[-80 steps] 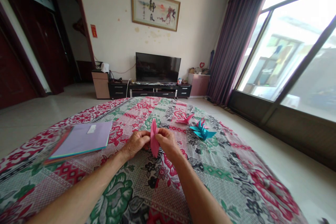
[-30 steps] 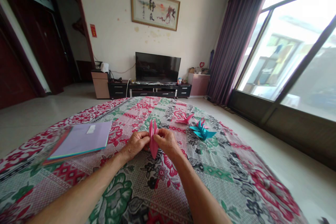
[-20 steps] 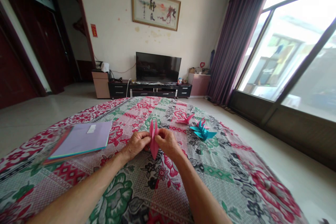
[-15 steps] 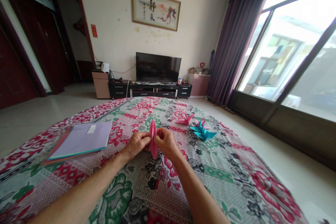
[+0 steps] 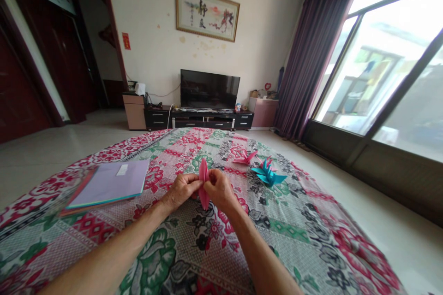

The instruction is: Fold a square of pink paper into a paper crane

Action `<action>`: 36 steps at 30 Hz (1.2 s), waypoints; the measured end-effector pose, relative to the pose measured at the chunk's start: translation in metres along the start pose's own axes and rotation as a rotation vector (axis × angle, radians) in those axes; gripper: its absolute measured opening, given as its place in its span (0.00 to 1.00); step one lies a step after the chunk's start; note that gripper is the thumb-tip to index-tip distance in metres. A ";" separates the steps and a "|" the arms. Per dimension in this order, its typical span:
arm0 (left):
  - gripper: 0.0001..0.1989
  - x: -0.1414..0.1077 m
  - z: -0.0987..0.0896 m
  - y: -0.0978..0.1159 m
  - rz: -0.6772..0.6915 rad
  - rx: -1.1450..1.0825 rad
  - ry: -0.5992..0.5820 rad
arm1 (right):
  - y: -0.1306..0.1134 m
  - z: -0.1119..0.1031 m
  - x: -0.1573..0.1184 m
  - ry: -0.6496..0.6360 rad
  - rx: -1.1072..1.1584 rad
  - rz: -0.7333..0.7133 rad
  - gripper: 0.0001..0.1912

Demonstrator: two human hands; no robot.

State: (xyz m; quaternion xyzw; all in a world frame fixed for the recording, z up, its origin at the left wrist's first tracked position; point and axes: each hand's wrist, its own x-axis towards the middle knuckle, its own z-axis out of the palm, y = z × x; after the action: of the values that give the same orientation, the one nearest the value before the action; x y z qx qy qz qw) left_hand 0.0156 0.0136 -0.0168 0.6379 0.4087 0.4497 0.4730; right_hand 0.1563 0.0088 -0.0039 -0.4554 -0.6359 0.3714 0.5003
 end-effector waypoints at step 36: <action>0.15 0.001 0.002 0.008 -0.039 -0.190 0.163 | -0.007 0.001 0.003 0.040 0.291 -0.031 0.10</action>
State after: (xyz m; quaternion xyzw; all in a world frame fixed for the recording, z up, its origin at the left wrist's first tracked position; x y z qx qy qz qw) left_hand 0.0187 0.0125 -0.0092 0.5437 0.4138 0.5272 0.5052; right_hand 0.1537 0.0091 0.0027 -0.3755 -0.5722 0.4430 0.5791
